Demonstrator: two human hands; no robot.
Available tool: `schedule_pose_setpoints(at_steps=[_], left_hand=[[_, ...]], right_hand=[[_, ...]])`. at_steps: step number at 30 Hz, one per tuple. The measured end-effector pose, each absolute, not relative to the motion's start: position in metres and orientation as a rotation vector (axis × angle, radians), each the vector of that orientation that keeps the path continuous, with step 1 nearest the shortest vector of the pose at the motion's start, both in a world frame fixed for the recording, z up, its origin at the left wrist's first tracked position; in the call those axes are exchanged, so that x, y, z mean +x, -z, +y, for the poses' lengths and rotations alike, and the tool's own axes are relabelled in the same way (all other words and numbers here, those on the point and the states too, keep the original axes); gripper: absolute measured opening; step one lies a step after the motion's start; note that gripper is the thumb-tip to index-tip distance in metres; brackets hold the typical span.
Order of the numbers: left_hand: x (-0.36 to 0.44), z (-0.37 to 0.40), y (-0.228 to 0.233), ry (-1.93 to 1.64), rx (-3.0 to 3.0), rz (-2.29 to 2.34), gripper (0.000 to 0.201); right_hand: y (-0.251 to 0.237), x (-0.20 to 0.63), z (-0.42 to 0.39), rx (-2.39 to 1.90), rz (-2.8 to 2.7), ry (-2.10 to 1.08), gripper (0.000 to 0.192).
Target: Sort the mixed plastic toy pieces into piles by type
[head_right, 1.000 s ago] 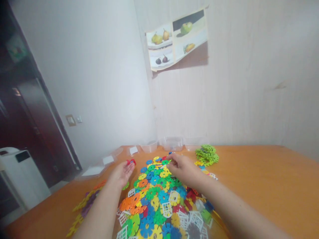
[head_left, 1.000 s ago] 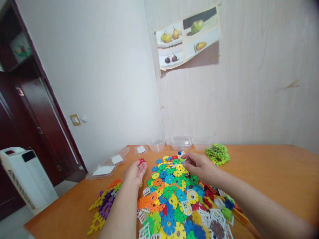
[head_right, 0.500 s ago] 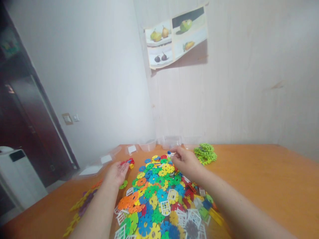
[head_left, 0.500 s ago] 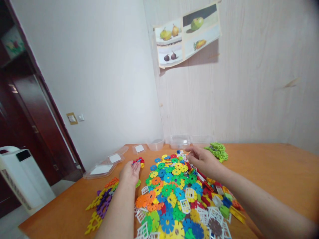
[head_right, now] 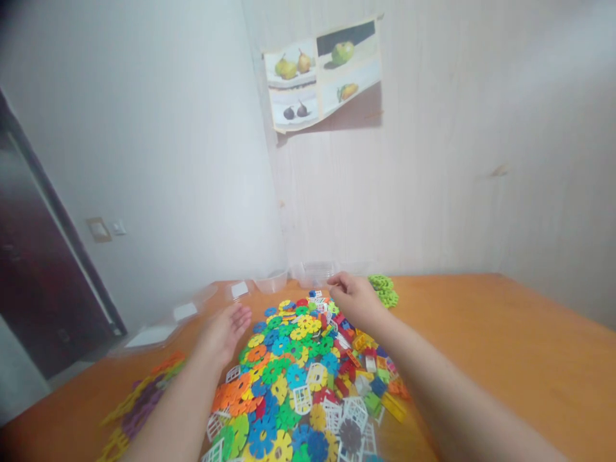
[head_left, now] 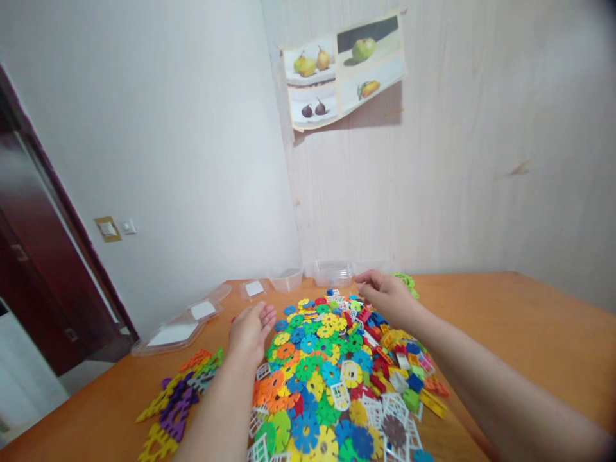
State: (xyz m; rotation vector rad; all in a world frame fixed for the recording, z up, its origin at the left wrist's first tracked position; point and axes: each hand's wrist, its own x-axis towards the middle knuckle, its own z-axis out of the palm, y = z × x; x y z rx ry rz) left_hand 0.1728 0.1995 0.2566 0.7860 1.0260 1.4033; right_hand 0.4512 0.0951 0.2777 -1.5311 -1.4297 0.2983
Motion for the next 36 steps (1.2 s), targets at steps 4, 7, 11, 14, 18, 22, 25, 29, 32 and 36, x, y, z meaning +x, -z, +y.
schedule_pose_setpoints(at_steps=[4,7,11,14,18,22,25,29,32,36], left_hand=[[0.187,0.186,-0.256,-1.311,1.026,1.004,0.016],[0.194,0.178,-0.256,-1.229,1.273,1.029,0.025],[0.202,0.171,-0.256,-1.117,1.491,1.091,0.029],[0.207,0.166,-0.256,-1.054,1.573,1.082,0.033],[0.212,0.159,-0.256,-0.984,1.675,1.031,0.033],[0.214,0.153,-0.257,-0.909,1.726,1.007,0.029],[0.215,0.152,-0.257,-0.876,1.751,0.99,0.031],[0.216,0.151,-0.256,-0.871,1.786,0.968,0.032],[0.217,0.151,-0.256,-0.873,1.81,0.972,0.032],[0.218,0.15,-0.257,-0.875,1.842,0.984,0.028]], right_hand=[[-0.274,0.466,0.1,-1.647,-1.467,-0.241,0.027],[-0.27,0.476,0.102,-1.718,-1.518,-0.224,0.022],[-0.262,0.48,0.101,-1.808,-1.656,-0.225,0.018],[-0.253,0.476,0.099,-1.826,-1.774,-0.249,0.026],[-0.245,0.471,0.1,-1.855,-1.861,-0.265,0.028],[-0.246,0.469,0.102,-1.879,-1.874,-0.247,0.018],[-0.248,0.469,0.103,-1.884,-1.867,-0.269,0.007],[-0.249,0.469,0.101,-1.863,-1.83,-0.36,0.004],[-0.251,0.468,0.098,-1.815,-1.798,-0.435,0.009],[-0.26,0.463,0.093,-1.72,-1.715,-0.549,0.009]])
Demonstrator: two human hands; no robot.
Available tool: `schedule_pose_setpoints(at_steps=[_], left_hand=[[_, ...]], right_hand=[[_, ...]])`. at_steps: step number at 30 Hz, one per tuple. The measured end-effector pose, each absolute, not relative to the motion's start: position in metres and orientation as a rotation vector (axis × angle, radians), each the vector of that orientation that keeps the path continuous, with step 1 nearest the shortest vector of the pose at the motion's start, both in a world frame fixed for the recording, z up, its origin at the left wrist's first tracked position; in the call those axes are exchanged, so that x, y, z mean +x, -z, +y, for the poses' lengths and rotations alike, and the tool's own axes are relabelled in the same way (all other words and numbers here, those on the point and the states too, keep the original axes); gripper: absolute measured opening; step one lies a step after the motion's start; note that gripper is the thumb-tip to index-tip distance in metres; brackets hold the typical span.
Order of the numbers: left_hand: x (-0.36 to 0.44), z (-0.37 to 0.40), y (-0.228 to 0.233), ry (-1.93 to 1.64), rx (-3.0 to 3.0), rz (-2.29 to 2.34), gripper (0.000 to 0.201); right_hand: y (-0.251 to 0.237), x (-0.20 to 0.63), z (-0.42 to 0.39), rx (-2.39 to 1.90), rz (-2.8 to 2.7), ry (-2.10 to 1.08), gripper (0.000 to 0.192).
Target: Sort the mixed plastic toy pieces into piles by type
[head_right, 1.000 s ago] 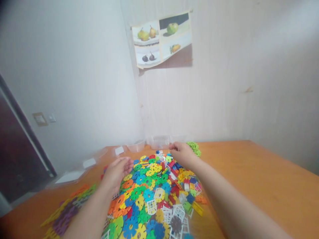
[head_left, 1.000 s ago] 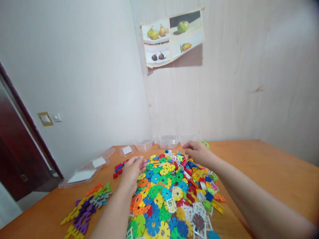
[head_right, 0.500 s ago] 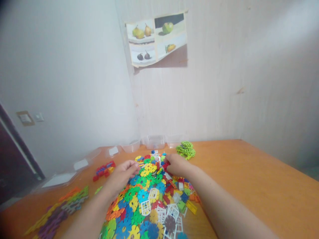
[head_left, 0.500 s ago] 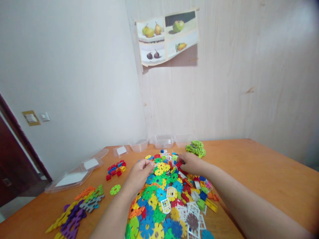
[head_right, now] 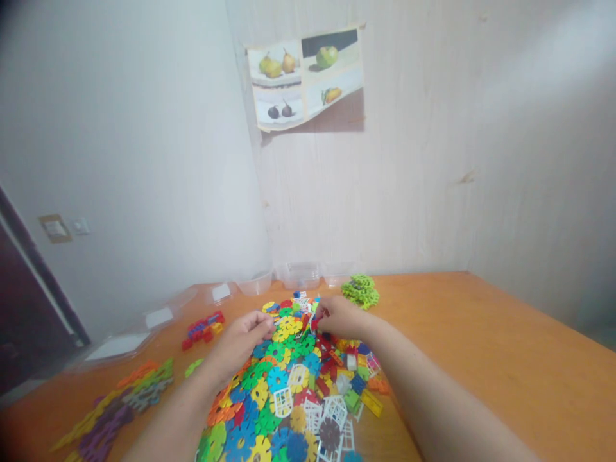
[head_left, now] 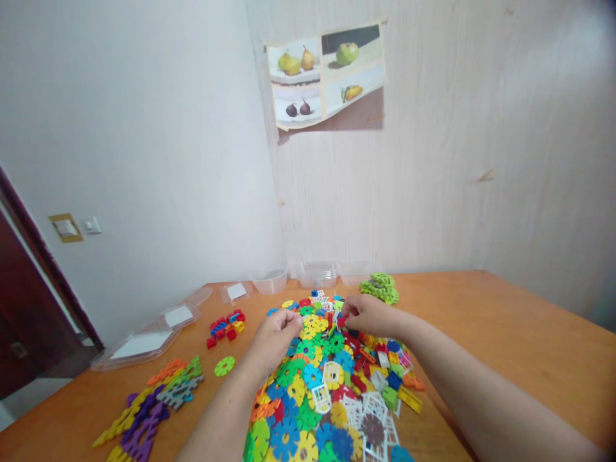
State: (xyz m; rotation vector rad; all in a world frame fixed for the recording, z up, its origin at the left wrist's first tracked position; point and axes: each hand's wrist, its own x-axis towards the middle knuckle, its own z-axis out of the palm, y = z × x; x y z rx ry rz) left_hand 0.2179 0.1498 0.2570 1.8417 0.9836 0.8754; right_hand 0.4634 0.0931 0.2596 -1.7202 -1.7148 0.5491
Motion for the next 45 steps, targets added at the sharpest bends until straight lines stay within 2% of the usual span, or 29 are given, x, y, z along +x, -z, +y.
schedule_pose_setpoints(at_steps=[5,11,15,19,23,27,35,41,45], left_hand=[[0.22,0.145,-0.261,-0.863,1.841,0.954,0.029],[0.223,0.132,-0.266,-0.715,1.748,0.734,0.04],[0.223,0.138,-0.262,-0.745,1.667,0.715,0.032],[0.207,0.169,-0.255,-1.132,1.277,0.914,0.027],[0.174,0.208,-0.248,-1.453,0.955,1.052,0.013],[0.148,0.231,-0.24,-1.663,0.691,1.129,0.021],[0.146,0.236,-0.237,-1.749,0.531,1.136,0.021],[0.146,0.234,-0.241,-1.774,0.588,1.196,0.014],[0.15,0.229,-0.241,-1.766,0.701,1.227,0.014]], right_hand=[[-0.274,0.452,0.084,-1.54,-1.642,-0.801,0.014],[-0.274,0.429,0.079,-1.268,-1.599,-1.091,0.021],[-0.269,0.418,0.082,-1.153,-1.547,-1.138,0.028],[-0.269,0.42,0.086,-1.198,-1.452,-1.019,0.03],[-0.268,0.429,0.091,-1.329,-1.381,-0.879,0.025],[-0.263,0.438,0.097,-1.389,-1.279,-0.813,0.019],[-0.251,0.452,0.107,-1.509,-1.244,-0.698,0.017],[-0.24,0.459,0.113,-1.622,-1.423,-0.446,0.016],[-0.238,0.455,0.108,-1.643,-1.667,-0.262,0.026]])
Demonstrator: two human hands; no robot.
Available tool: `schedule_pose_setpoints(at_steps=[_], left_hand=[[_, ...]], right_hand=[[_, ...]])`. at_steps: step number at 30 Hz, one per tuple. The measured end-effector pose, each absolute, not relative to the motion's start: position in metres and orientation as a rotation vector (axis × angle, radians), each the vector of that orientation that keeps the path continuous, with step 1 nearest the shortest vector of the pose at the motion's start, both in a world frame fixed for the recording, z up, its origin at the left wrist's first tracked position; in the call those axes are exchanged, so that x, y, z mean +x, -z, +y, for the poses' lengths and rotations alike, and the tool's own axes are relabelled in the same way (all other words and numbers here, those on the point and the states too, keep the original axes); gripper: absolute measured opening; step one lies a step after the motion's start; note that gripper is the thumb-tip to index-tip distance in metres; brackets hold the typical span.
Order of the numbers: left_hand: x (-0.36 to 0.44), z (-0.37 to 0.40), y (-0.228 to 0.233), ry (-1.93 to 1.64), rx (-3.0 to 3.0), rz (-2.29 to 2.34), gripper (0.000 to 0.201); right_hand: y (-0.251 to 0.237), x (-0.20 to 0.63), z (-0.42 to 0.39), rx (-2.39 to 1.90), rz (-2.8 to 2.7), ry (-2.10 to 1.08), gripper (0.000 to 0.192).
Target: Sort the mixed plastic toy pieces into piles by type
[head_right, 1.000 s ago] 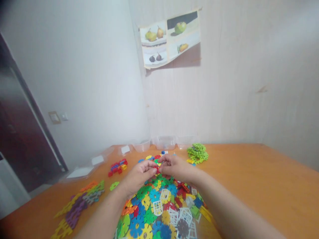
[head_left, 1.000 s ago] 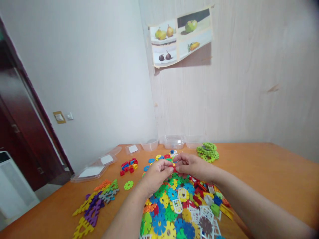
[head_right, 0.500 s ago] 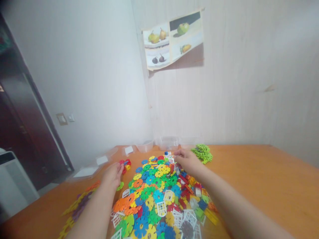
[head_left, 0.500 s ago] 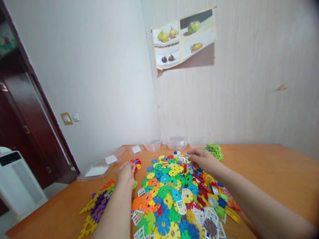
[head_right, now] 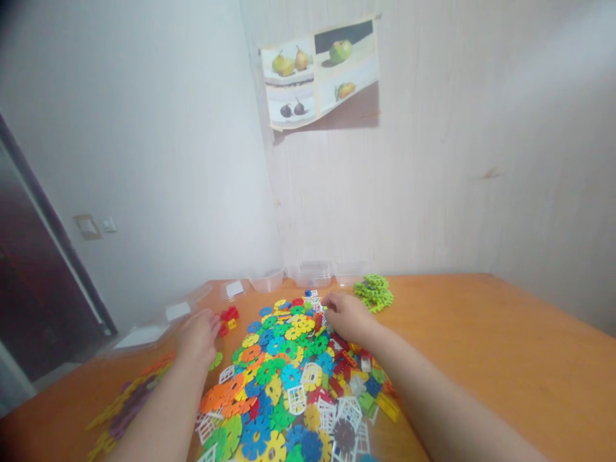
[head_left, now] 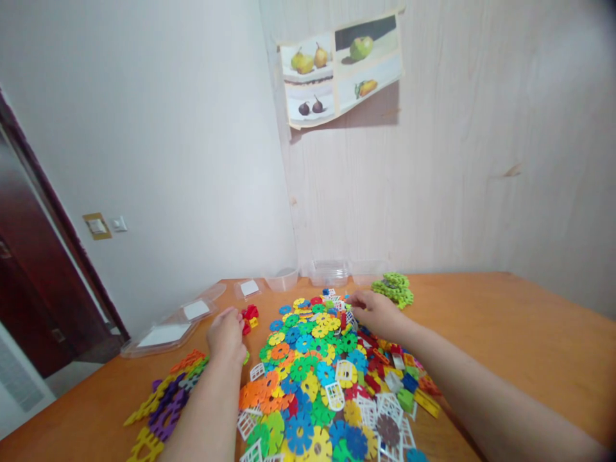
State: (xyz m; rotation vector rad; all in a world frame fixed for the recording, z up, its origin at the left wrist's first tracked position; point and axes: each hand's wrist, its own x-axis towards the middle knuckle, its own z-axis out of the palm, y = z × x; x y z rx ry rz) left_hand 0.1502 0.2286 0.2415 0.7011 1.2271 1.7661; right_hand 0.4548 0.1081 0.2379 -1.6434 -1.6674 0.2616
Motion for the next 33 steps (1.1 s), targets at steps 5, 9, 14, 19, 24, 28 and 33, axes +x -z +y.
schedule_pose_setpoints(at_steps=[5,9,14,19,24,28,33], left_hand=[[0.17,0.215,-0.242,-1.638,0.934,1.178,0.014],[0.188,0.199,-0.244,-1.495,1.096,1.099,0.023],[0.201,0.18,-0.249,-1.283,1.401,1.076,0.03],[0.207,0.169,-0.251,-1.132,1.663,1.044,0.035],[0.214,0.158,-0.256,-1.058,1.744,0.942,0.029],[0.22,0.148,-0.259,-0.986,1.713,0.856,0.029],[0.224,0.145,-0.254,-0.913,1.704,0.728,0.031]], right_hand=[[-0.237,0.44,0.099,-1.6,-1.981,-0.18,0.045],[-0.234,0.433,0.098,-1.689,-2.102,-0.105,0.048],[-0.237,0.434,0.099,-1.769,-2.033,-0.053,0.036],[-0.24,0.437,0.101,-1.783,-1.933,-0.071,0.024],[-0.244,0.438,0.102,-1.694,-1.879,-0.263,0.027],[-0.252,0.43,0.097,-1.475,-1.864,-0.512,0.032],[-0.259,0.421,0.09,-1.318,-1.871,-0.714,0.027]])
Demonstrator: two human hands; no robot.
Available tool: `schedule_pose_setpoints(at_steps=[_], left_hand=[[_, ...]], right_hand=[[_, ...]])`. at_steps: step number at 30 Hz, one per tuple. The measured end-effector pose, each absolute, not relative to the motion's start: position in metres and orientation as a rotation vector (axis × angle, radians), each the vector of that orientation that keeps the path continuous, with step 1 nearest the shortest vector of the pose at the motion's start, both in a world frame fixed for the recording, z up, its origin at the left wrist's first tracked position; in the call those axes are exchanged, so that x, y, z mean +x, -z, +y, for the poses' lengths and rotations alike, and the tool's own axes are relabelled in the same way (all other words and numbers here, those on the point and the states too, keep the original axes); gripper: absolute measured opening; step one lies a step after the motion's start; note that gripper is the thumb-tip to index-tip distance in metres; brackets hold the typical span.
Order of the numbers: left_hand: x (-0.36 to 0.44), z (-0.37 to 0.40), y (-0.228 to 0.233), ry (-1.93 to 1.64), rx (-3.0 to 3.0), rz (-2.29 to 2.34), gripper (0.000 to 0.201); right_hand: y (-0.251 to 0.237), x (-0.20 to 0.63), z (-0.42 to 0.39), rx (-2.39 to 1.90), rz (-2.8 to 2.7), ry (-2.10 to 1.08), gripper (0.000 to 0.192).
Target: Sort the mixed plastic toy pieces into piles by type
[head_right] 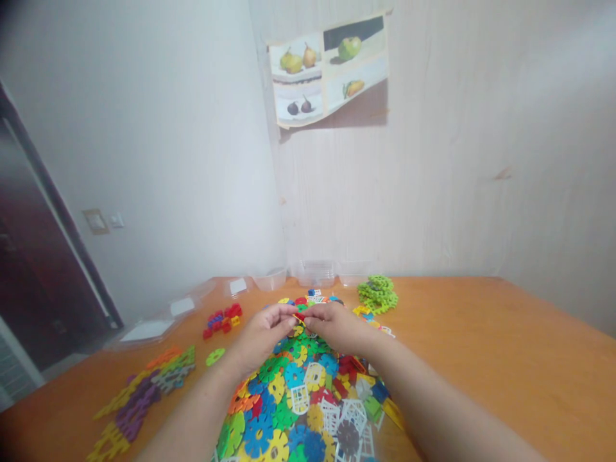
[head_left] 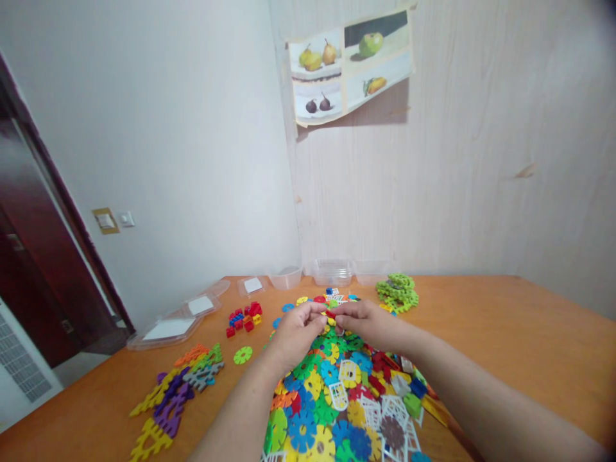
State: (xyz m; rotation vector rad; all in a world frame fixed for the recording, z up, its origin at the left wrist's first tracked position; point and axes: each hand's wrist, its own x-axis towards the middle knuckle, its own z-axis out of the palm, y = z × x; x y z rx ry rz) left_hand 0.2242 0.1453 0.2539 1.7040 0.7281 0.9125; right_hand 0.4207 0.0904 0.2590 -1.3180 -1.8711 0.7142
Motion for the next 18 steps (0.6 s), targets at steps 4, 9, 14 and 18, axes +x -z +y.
schedule_pose_setpoints(at_steps=[4,9,14,18], left_hand=[[0.226,0.144,-0.254,-0.862,1.754,0.688,0.024],[0.225,0.141,-0.262,-0.893,1.686,0.753,0.021],[0.208,0.163,-0.261,-1.11,1.331,0.948,0.025],[0.177,0.199,-0.256,-1.304,0.903,1.074,0.019]], right_hand=[[-0.259,0.417,0.089,-1.345,-1.847,-0.762,0.028],[-0.257,0.416,0.093,-1.327,-1.786,-0.725,0.031],[-0.254,0.423,0.096,-1.341,-1.69,-0.679,0.037],[-0.25,0.429,0.099,-1.382,-1.639,-0.626,0.033]])
